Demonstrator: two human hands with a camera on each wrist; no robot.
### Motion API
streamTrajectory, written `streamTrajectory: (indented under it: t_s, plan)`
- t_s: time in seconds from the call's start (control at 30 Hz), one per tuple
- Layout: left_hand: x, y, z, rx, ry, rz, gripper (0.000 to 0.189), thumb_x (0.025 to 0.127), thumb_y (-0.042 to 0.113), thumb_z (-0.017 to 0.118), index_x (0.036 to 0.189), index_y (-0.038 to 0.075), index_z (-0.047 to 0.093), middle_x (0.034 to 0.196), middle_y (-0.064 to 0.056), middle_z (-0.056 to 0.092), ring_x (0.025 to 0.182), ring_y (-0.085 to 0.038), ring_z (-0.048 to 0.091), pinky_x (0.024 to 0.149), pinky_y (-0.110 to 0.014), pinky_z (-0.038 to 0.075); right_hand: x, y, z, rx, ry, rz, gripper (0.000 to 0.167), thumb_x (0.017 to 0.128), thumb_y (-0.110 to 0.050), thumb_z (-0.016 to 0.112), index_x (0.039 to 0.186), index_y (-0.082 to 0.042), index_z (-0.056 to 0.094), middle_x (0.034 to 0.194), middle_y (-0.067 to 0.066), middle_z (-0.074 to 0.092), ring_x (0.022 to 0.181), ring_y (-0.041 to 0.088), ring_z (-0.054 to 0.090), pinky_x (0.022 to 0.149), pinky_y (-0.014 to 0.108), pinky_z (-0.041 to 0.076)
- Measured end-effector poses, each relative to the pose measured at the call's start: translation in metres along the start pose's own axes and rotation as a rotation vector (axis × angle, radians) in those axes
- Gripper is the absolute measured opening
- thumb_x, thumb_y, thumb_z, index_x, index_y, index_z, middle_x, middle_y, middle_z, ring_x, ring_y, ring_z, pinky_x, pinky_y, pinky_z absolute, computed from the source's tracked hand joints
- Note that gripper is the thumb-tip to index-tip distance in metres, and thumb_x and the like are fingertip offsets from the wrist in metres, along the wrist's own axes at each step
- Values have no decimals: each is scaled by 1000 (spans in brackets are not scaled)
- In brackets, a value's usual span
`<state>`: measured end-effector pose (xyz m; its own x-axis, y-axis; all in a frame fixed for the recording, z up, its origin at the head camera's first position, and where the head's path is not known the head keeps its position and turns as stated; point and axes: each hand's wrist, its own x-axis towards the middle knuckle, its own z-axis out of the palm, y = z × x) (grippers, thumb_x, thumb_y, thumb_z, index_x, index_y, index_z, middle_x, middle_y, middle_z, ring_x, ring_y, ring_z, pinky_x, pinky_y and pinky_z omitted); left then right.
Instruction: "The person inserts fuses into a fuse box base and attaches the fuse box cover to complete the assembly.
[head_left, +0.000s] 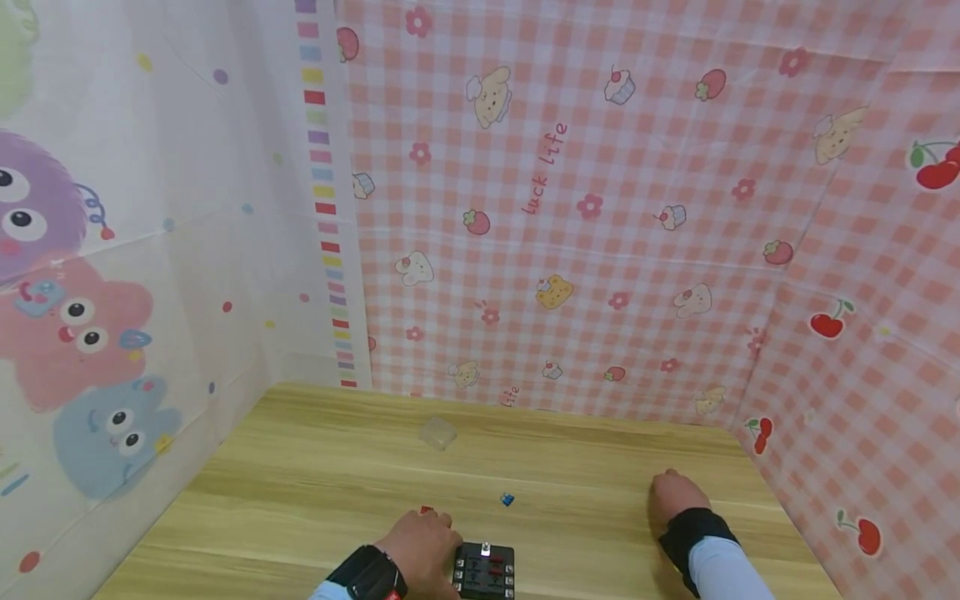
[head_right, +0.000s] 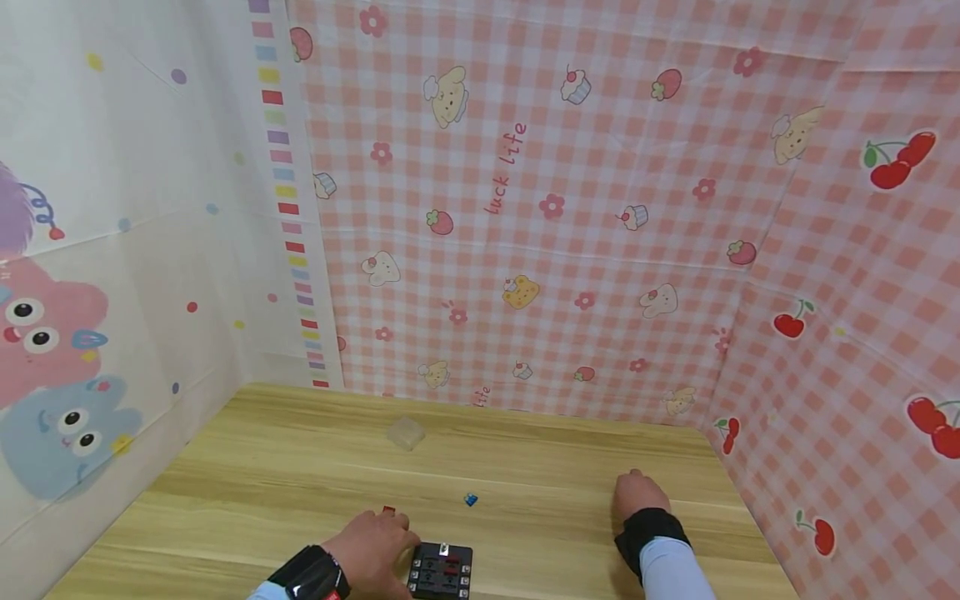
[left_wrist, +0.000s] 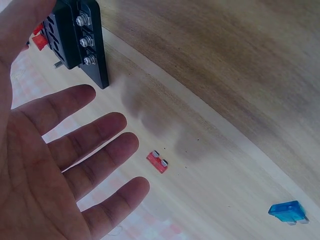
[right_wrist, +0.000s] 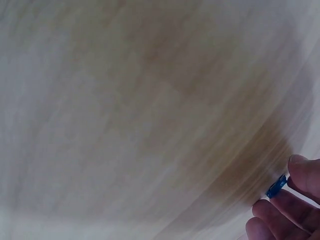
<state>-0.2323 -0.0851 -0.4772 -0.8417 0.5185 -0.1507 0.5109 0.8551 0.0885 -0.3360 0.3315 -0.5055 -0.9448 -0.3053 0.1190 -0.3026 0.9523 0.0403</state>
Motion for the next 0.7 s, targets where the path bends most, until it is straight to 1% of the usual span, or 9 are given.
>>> streamTrajectory:
  t_s: [0.23,0.43,0.53,0.7]
  plan:
    - [0,1,-1,-27,-20,-4,58,65,63,82,103,20,74,81,8,50,72,-10,46,70,-34,45,1,-1,-1,-3,-3,40,11,81,14,61,83,5,66,74,19,57,67,32,62,68,48,54]
    - [-2,0,0,-36,-7,3,59,64,64,82,102,19,74,80,8,50,71,-9,45,67,-33,43,0,-1,-1,12,-10,59,10,82,13,60,83,6,67,74,18,58,68,32,62,70,48,53]
    - [-2,-1,0,-44,-8,5,60,64,64,82,102,19,74,79,9,49,71,-9,45,68,-32,43,0,-1,-1,29,8,59,10,81,12,60,82,6,67,73,17,58,68,32,62,70,48,53]
    - [-2,-1,0,-44,-23,9,59,66,63,81,104,20,74,81,9,50,72,-8,45,70,-33,44,-1,-2,0,27,71,37,11,79,12,59,76,3,65,70,16,59,66,33,61,69,49,53]
